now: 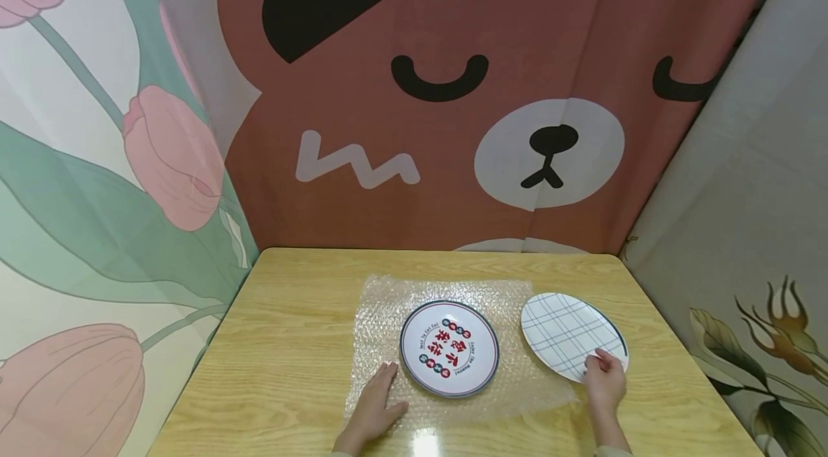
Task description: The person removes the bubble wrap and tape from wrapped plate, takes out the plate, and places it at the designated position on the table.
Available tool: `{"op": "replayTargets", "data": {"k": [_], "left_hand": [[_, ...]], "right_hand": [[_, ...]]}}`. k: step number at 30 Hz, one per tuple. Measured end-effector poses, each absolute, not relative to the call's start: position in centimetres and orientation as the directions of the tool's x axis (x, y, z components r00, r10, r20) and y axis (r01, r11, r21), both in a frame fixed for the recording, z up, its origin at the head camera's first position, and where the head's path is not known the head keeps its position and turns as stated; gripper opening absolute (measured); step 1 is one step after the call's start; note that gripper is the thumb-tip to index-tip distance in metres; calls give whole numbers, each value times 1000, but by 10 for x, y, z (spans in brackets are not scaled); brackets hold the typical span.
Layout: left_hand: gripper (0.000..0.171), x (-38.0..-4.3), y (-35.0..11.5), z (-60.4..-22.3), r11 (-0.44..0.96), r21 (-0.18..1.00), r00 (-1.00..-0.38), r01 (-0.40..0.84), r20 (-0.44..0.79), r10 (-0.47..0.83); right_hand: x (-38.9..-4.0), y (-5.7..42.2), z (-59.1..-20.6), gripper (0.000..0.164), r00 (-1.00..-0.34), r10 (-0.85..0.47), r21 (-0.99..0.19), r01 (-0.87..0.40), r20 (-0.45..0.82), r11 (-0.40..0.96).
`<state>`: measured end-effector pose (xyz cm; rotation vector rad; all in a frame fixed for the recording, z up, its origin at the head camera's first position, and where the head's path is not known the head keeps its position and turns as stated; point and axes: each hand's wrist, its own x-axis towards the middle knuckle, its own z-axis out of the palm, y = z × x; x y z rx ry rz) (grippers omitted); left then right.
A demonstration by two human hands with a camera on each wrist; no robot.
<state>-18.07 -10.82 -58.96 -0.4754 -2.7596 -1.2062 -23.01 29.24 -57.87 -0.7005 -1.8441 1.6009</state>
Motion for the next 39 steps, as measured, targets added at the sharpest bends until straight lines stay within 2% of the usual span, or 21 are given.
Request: {"op": "replayTargets", "data": {"k": [5,8,12,14,20,25,30,32,39], "left_hand": [[68,-181,-108,-590,638,702,-948,316,205,244],[68,-181,-108,-590,640,699,-947,320,209,245],[68,-181,-108,-591,642,695,-946,323,212,247],[68,-182,-108,-591,642,697,-946,321,209,246],[68,-182,-109,-592,642,698,-947,318,203,248],[68,-182,-109,-593,643,697,-947,318,205,246],[68,-182,-109,-594,648,691,-947,320,209,245],[68,-182,-109,-594,649,690,-947,320,209,245],[69,-182,-109,-595,643,699,-949,313,201,243]], "right_hand": [[-233,288,-583,10,-726,683,-997,-71,80,41],[-241,290,-598,12,-733,678,-997,-83,59,-4],[-249,291,-609,14,-743,664,-997,-74,79,36],[-247,288,-604,17,-769,635,-996,-77,81,34],[-223,264,-557,31,-856,513,-998,-47,67,51],[-218,257,-547,23,-883,456,-991,-73,114,108],[-220,251,-540,24,-892,428,-958,-20,146,286],[-221,250,-539,24,-898,414,-948,-14,152,317],[-223,241,-537,24,-913,385,-944,3,132,329]]}}
